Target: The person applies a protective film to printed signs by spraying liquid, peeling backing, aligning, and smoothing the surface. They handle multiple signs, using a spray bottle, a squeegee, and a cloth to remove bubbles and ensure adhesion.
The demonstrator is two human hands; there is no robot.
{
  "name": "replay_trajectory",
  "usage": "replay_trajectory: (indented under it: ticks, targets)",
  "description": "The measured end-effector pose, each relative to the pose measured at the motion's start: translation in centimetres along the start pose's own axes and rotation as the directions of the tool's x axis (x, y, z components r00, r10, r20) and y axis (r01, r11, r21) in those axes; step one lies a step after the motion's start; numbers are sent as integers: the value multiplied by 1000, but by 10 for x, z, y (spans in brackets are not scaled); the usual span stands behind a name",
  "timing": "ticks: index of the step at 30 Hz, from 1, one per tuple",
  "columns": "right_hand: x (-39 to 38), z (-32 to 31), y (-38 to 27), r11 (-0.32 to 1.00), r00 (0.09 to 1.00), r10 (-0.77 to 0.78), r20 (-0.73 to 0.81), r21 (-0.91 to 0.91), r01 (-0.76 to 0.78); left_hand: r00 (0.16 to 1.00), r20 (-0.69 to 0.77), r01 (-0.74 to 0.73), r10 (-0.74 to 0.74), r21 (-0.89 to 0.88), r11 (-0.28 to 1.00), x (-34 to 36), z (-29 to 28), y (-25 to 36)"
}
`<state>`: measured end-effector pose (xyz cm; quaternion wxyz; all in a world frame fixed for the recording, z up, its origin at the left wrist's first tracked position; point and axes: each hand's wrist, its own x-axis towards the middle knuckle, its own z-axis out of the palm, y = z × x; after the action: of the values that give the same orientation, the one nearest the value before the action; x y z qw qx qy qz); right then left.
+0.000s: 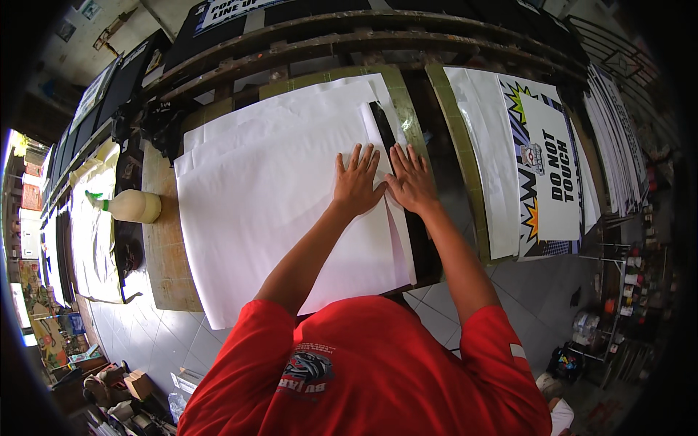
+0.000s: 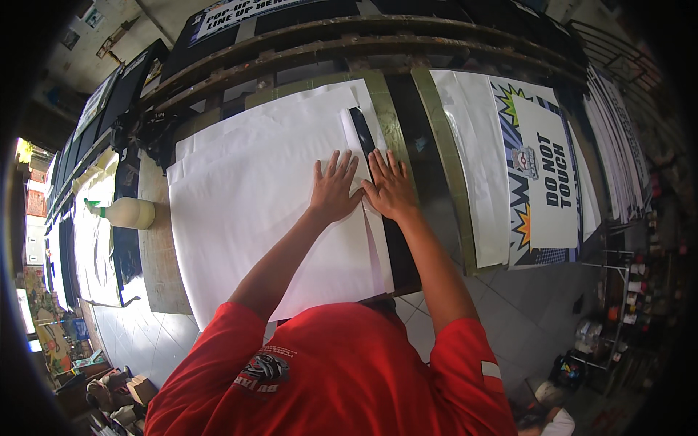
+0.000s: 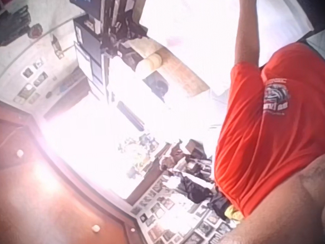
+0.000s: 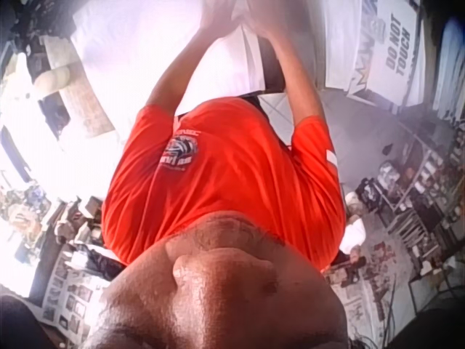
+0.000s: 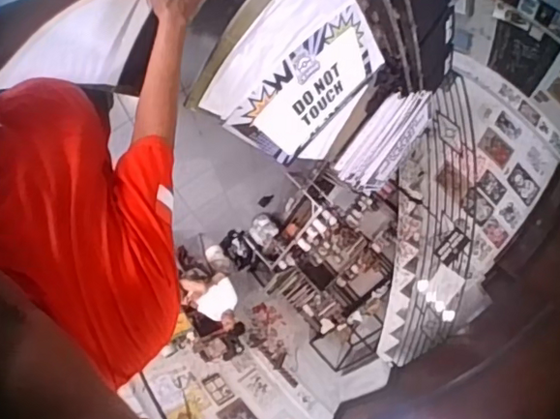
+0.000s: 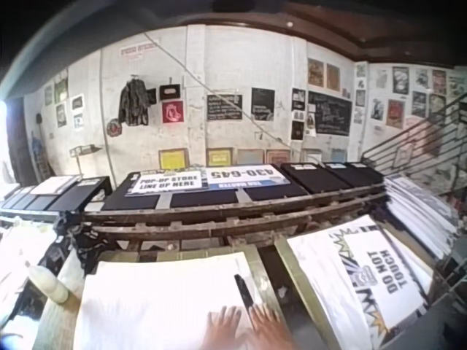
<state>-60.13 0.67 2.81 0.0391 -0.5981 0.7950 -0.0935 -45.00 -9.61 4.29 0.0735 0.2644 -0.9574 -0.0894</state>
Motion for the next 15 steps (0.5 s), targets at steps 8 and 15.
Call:
replay_trajectory:
  ticks: [8,15]
  targets:
    - [-1,8,0,998,998,-15,-66,-61,11,998,34,-57,57,21,998,13,4,-9]
    - [-2,6,-1,999,997,-18,-79,-43,15,999,23,-31,30,27,999,8,-5,-6]
